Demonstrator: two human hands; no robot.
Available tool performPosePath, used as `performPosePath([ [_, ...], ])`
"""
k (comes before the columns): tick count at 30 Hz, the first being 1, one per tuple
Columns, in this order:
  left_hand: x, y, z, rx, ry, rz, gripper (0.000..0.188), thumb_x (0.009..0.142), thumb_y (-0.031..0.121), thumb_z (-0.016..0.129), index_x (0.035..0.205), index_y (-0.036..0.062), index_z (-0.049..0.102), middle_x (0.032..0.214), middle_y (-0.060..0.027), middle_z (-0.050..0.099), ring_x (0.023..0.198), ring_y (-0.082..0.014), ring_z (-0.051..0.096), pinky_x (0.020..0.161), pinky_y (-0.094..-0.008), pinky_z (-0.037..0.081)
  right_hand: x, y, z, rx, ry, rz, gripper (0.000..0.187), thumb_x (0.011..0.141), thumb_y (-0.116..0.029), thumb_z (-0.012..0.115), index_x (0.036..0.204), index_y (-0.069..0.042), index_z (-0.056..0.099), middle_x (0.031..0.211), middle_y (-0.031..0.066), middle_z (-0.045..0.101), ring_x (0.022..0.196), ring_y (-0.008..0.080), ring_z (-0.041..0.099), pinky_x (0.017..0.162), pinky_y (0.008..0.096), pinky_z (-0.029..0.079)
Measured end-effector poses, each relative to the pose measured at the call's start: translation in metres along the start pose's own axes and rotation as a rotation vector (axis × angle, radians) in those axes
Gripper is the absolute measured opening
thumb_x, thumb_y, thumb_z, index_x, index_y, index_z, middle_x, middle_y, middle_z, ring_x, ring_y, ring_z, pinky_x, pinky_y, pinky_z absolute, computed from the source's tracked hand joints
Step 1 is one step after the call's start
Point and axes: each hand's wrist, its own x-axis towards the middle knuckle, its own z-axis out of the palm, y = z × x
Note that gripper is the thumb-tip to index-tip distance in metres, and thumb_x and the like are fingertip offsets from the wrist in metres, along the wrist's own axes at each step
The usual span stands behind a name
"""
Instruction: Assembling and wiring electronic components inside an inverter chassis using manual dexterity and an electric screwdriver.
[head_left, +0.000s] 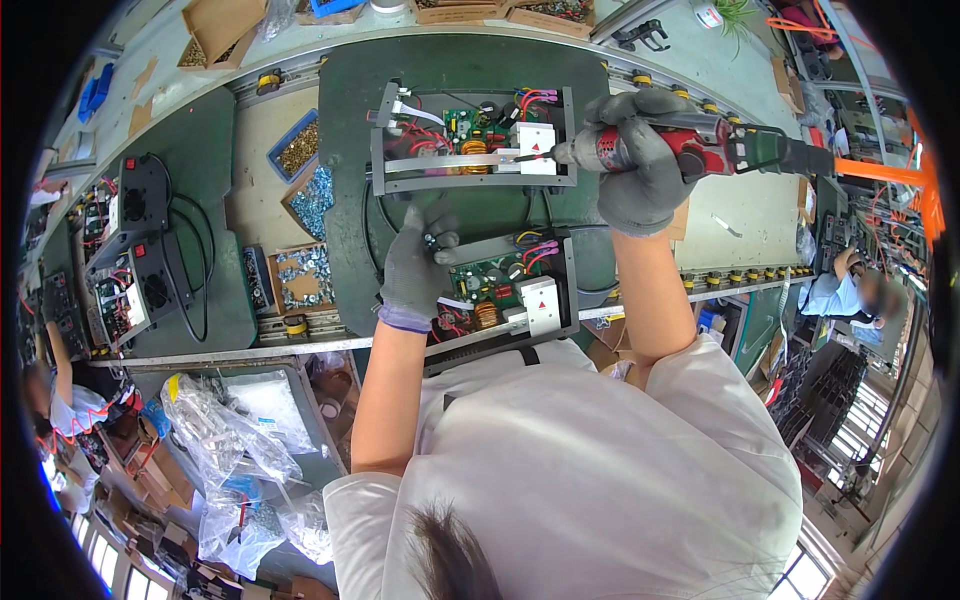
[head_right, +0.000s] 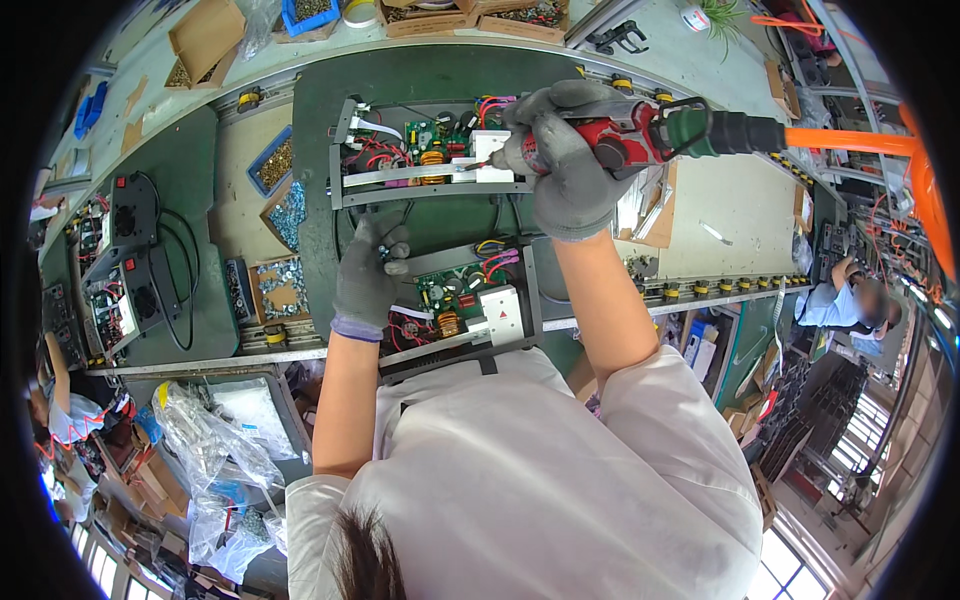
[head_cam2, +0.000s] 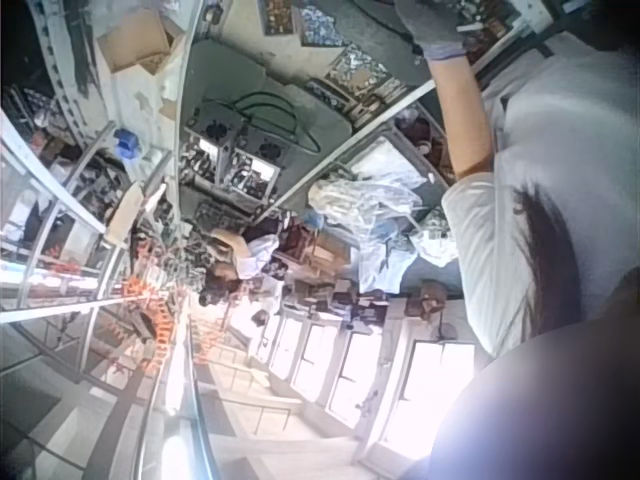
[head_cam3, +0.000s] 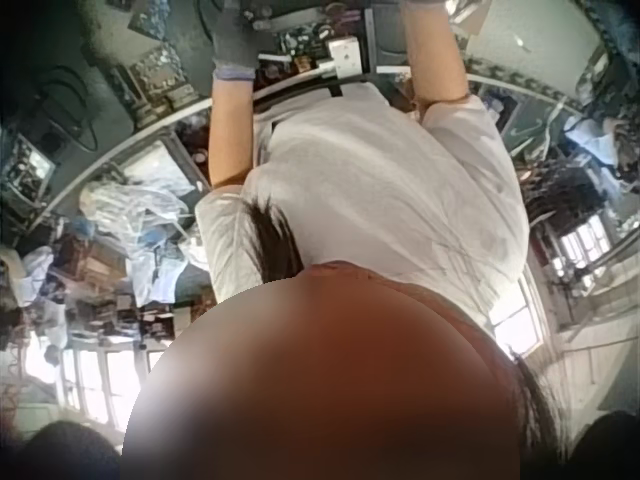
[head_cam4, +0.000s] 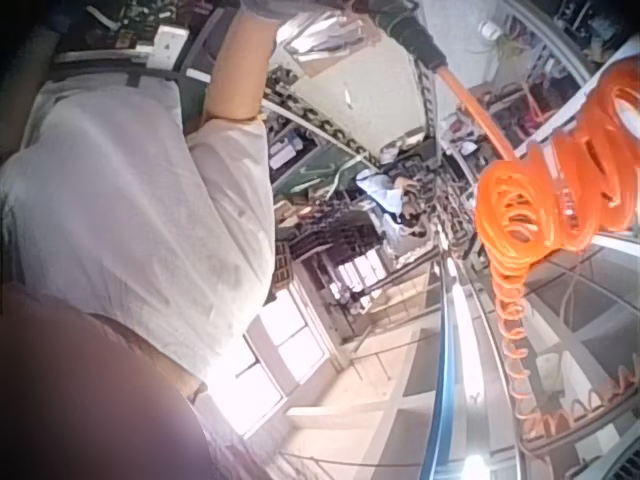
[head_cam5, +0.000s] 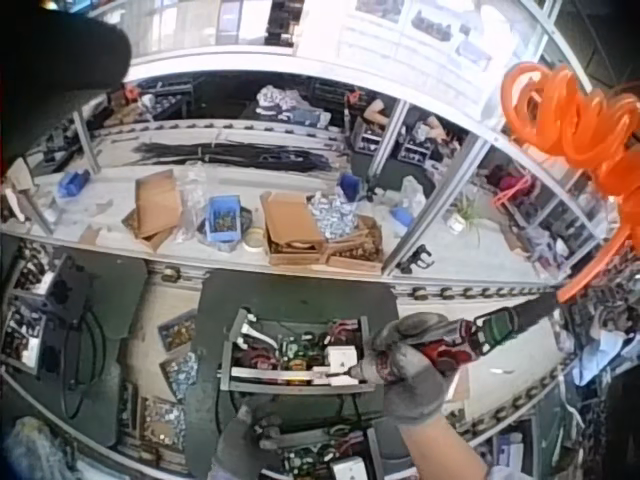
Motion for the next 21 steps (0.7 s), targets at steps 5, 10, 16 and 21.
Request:
performPosePath([
  [5, -0.001, 0.007, -0.003, 0.024, 0.078, 0.07, 0.043, 0.104, 0.031, 0.05, 0.127, -0.0045, 0.055, 0.103, -0.0092, 0.058, 0.08, -0.0122, 0.053, 0.061, -0.02, 0.044, -0.001, 0.009, -0.01, -0.019, -0.01, 0.046, 0.023, 0.081, 0.01, 0.057, 0.102, 0.002, 0.062, 0.085, 0.02, 0.068, 0.062, 0.0205, 0.062, 0.049, 0.0304, 0.049],
  [10, 0.002, 0.008, -0.004, -0.028, 0.094, 0.063, 0.036, 0.102, 0.025, 0.051, 0.125, -0.0033, 0.057, 0.103, -0.0109, 0.061, 0.079, -0.0129, 0.055, 0.062, -0.0207, 0.045, -0.002, 0.015, -0.015, -0.032, -0.044, 0.034, 0.024, 0.081, 0.011, 0.056, 0.103, 0.002, 0.061, 0.086, 0.0221, 0.068, 0.057, 0.0177, 0.059, 0.045, 0.0281, 0.045],
  [16, 0.003, 0.001, -0.014, -0.033, 0.089, 0.07, 0.037, 0.102, 0.023, 0.052, 0.127, -0.0037, 0.056, 0.106, -0.0123, 0.061, 0.08, -0.0135, 0.057, 0.062, -0.0208, 0.047, -0.007, 0.017, -0.017, 0.051, -0.021, 0.082, 0.027, 0.081, 0.011, 0.053, 0.106, 0.002, 0.06, 0.088, 0.023, 0.068, 0.056, 0.0176, 0.056, 0.044, 0.0284, 0.041],
  [21, -0.003, 0.01, -0.01, 0.015, 0.044, 0.221, 0.033, 0.104, 0.01, 0.046, 0.132, -0.0064, 0.052, 0.112, -0.0161, 0.063, 0.096, -0.0189, 0.065, 0.074, -0.0241, 0.057, -0.005, 0.015, -0.015, 0.043, -0.1, 0.117, 0.028, 0.081, 0.011, 0.054, 0.106, 0.001, 0.06, 0.09, 0.023, 0.067, 0.058, 0.0185, 0.056, 0.046, 0.0296, 0.044],
])
